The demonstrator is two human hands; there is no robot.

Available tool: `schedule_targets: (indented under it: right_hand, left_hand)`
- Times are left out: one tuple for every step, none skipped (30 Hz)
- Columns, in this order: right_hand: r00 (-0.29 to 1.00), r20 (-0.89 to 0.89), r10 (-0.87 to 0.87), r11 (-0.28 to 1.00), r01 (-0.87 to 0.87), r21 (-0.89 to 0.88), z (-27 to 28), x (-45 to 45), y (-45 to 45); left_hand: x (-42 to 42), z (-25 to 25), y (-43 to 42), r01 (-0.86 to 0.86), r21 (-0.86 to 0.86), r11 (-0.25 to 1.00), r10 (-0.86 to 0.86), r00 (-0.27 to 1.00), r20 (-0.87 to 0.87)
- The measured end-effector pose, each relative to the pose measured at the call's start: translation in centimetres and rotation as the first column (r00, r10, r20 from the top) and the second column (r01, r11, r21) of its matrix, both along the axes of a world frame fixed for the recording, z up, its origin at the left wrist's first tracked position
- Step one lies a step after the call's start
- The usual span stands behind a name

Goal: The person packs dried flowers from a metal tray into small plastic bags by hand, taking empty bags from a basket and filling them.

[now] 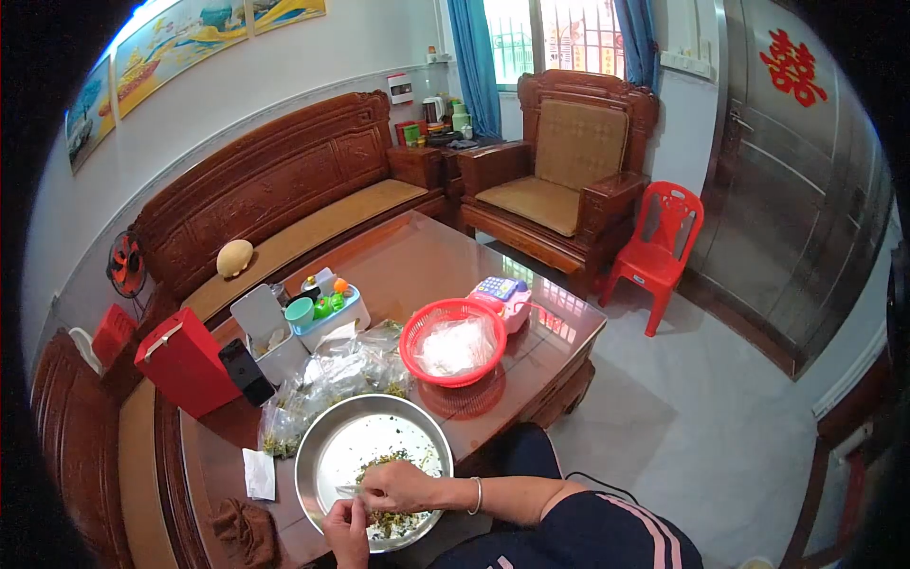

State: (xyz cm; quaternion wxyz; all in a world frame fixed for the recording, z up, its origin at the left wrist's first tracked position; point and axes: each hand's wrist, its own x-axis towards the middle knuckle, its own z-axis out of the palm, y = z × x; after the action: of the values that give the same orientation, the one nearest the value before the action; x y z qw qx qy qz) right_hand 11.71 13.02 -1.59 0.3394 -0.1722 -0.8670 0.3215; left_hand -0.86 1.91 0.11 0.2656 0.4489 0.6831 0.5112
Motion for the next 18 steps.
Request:
schedule_targets:
  right_hand:
    - [0.999,-0.009,-0.032,0.999,0.032,0.022,-0.1,0.0,0.1]
    - [0.998,-0.020,-0.064,0.997,0.065,0.043,-0.3,0.1,0.2]
    - [0.998,-0.019,-0.063,0.997,0.064,0.044,-0.2,0.1,0.2]
    - [0.997,0.005,-0.083,0.995,0.083,0.062,-0.1,0.2,0.2]
    - [0.994,0.028,-0.104,0.992,0.101,0.080,0.1,0.3,0.2]
    - [0.991,0.052,-0.125,0.988,0.119,0.099,0.2,0.4,0.2]
    - [0.987,0.074,-0.146,0.984,0.137,0.117,0.4,0.4,0.2]
    - [0.986,0.073,-0.147,0.983,0.138,0.119,0.4,0.4,0.1]
    - [0.992,0.009,-0.127,0.983,0.125,0.135,0.4,0.2,-0.2]
    - [0.993,-0.054,-0.106,0.982,0.113,0.151,0.4,0.1,-0.6]
    - [0.990,-0.116,-0.082,0.980,0.101,0.169,0.5,0.0,-0.9]
    - [0.982,-0.177,-0.057,0.978,0.090,0.187,0.5,-0.1,-1.1]
    - [0.983,-0.177,-0.056,0.978,0.090,0.189,0.7,-0.1,-1.2]
    - [0.984,-0.178,-0.027,0.970,0.069,0.233,0.9,-0.1,-1.3]
    - [0.984,-0.177,0.002,0.960,0.048,0.278,1.1,0.0,-1.4]
    - [0.984,-0.175,0.031,0.947,0.027,0.320,1.3,0.0,-1.5]
    - [0.983,-0.171,0.060,0.932,0.006,0.363,1.5,0.2,-1.6]
    - [0.983,-0.171,0.060,0.932,0.007,0.363,1.8,0.4,-1.7]
  left_hand:
    - [-0.1,0.1,0.0,-0.011,-0.010,1.000,0.011,0.999,-0.030]
    - [-0.1,0.1,-0.1,-0.023,-0.020,1.000,0.022,0.998,-0.061]
    - [-0.1,0.1,-0.1,-0.024,-0.019,1.000,0.022,0.998,-0.060]
    - [-0.2,0.2,0.0,-0.027,-0.019,0.999,0.025,0.997,-0.078]
    - [-0.2,0.2,0.0,-0.030,-0.020,0.999,0.028,0.995,-0.096]
    - [-0.2,0.3,0.0,-0.034,-0.020,0.999,0.031,0.993,-0.114]
    - [-0.2,0.3,0.0,-0.037,-0.021,0.999,0.033,0.991,-0.133]
    - [-0.2,0.4,0.1,-0.036,-0.019,0.999,0.033,0.990,-0.134]
    - [-0.2,0.4,0.1,-0.022,-0.009,1.000,0.020,0.992,-0.128]
    - [-0.2,0.4,0.1,-0.007,0.001,1.000,0.007,0.993,-0.121]
    - [-0.1,0.5,0.1,0.007,0.011,1.000,-0.005,0.993,-0.115]
    - [-0.1,0.5,0.2,0.020,0.021,1.000,-0.018,0.994,-0.108]
    - [-0.1,0.7,0.2,0.020,0.023,1.000,-0.017,0.994,-0.108]
    - [0.0,1.0,0.2,0.023,0.023,0.999,-0.022,0.997,-0.069]
    - [0.0,1.4,0.2,0.027,0.024,0.999,-0.026,0.999,-0.031]
    - [0.1,1.7,0.2,0.031,0.024,0.999,-0.031,0.999,0.008]
    - [0.2,1.8,0.1,0.034,0.024,0.999,-0.035,0.998,0.047]
    - [0.1,1.7,0.1,0.035,0.024,0.999,-0.036,0.998,0.047]
